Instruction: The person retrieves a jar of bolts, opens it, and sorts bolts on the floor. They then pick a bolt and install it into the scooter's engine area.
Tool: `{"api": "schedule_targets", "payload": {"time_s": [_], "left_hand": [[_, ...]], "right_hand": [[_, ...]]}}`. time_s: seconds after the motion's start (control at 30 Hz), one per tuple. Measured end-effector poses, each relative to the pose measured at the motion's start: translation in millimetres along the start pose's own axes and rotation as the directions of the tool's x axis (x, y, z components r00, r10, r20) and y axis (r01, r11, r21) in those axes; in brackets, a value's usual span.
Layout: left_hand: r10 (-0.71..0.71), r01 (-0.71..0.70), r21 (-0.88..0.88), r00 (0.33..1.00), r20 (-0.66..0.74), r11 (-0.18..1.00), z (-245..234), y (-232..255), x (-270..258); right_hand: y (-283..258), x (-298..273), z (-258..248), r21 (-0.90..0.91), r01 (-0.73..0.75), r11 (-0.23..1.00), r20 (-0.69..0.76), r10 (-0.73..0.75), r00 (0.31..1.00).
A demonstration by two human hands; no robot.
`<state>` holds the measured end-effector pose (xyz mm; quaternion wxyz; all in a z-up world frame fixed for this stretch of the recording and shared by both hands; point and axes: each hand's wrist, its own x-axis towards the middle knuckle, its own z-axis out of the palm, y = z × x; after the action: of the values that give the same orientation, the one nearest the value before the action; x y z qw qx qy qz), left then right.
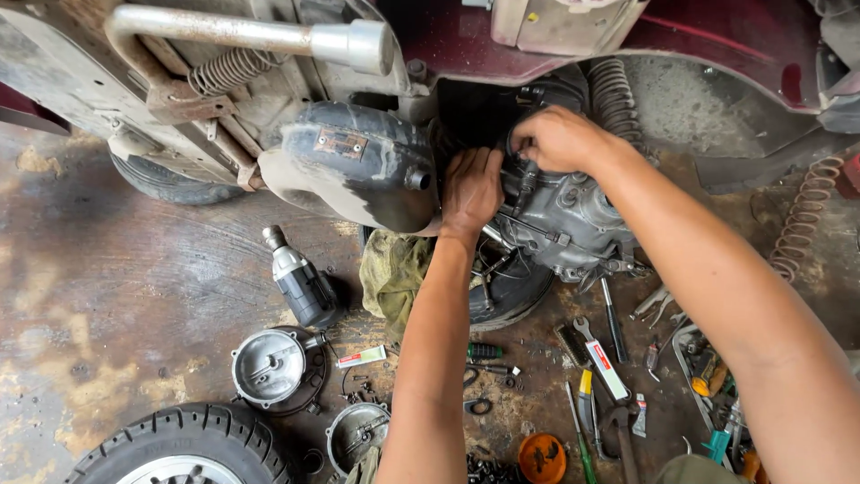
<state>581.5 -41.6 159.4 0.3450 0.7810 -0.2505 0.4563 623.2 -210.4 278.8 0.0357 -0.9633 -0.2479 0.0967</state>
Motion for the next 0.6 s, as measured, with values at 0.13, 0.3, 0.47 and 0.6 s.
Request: {"api": "schedule_targets", "payload": {"time_s": [0.13, 0.3, 0.47, 0.6], "left_hand": [[-0.015, 0.015, 0.016, 1.0, -0.005, 1.0, -1.1, 1.7, 1.5], [-0.019, 0.019, 0.018, 1.0, -0.012, 1.0, 2.6, 0.7, -1.9], [-0.027, 0.027, 0.006, 1.0, -0.002, 1.0, 2.4, 0.5, -3.0], [-0.036, 0.036, -0.005, 0.999, 0.011, 0.999, 1.4, 0.6, -3.4]], "right_hand": [[3.5, 3.8, 4.1, -0.053, -0.007, 0.999, 0.017, 0.008, 1.0], [2.6, 3.3, 2.3, -0.15, 0.036, 0.988, 0.042, -0.03, 0.999], [6.5, 5.2, 8.6, -0.174, 0.025, 0.984, 0.037, -0.019, 0.999], [11.4, 6.6, 14.5, -0.212, 0.04, 0.976, 0.026, -0.035, 0.999]]}}
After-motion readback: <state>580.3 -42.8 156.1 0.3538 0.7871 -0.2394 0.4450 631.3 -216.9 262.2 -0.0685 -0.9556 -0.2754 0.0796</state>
